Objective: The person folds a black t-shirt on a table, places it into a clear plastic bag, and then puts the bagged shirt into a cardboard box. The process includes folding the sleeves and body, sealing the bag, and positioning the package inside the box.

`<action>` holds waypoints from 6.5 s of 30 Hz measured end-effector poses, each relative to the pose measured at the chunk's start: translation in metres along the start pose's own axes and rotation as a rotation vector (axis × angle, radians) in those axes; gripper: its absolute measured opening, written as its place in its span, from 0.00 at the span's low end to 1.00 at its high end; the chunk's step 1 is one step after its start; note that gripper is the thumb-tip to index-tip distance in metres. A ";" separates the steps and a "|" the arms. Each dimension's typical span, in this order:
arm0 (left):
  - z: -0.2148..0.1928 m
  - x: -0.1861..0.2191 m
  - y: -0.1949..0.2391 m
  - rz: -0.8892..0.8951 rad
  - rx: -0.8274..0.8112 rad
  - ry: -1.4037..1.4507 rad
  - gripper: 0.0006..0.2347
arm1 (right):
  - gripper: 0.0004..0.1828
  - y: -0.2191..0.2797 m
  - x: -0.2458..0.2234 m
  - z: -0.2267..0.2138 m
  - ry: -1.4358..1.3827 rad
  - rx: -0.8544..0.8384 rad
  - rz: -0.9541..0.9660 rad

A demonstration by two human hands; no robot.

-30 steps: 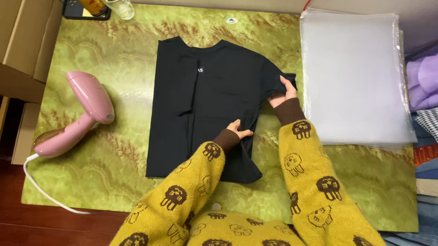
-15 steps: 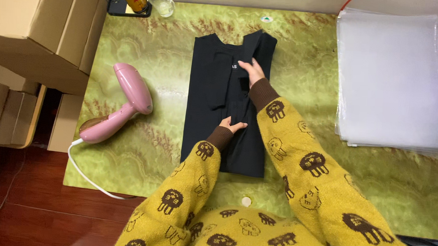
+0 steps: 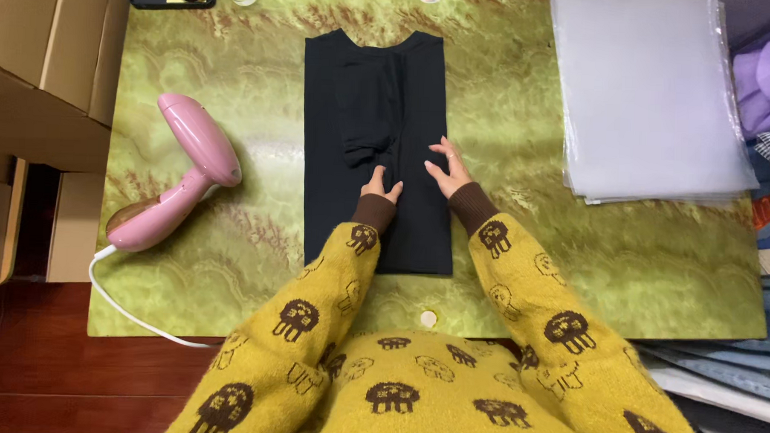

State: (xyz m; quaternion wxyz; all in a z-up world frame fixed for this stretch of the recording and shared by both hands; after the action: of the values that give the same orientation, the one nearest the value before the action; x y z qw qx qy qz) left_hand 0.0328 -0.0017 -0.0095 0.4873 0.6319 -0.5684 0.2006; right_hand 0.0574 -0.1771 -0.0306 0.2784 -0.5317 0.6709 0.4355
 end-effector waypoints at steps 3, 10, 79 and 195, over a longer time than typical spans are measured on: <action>0.000 -0.002 0.006 0.067 0.074 -0.043 0.16 | 0.26 -0.008 0.050 0.024 0.160 -0.024 -0.007; -0.006 -0.033 -0.003 0.013 -0.028 -0.246 0.29 | 0.32 0.041 0.014 0.038 0.664 0.107 -0.171; -0.019 -0.081 0.003 0.363 0.404 -0.529 0.12 | 0.26 0.066 0.055 0.015 0.729 0.304 -0.345; 0.057 -0.012 0.010 0.493 0.293 -0.501 0.11 | 0.25 0.068 0.050 -0.055 0.491 0.483 -0.470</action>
State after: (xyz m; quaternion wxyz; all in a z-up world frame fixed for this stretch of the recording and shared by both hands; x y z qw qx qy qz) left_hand 0.0036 -0.0426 -0.0407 0.1749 0.5687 -0.7700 0.2304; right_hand -0.0168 -0.2449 -0.0272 0.3187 -0.6779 0.6606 0.0502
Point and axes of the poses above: each hand's wrist, its own y-axis away from the middle knuckle, its own z-axis out of the palm, x = y × z, the point moved 4 cm from there along -y, towards the middle knuckle, and after that the axes turned 12 degrees about z, right-handed, at the moved point
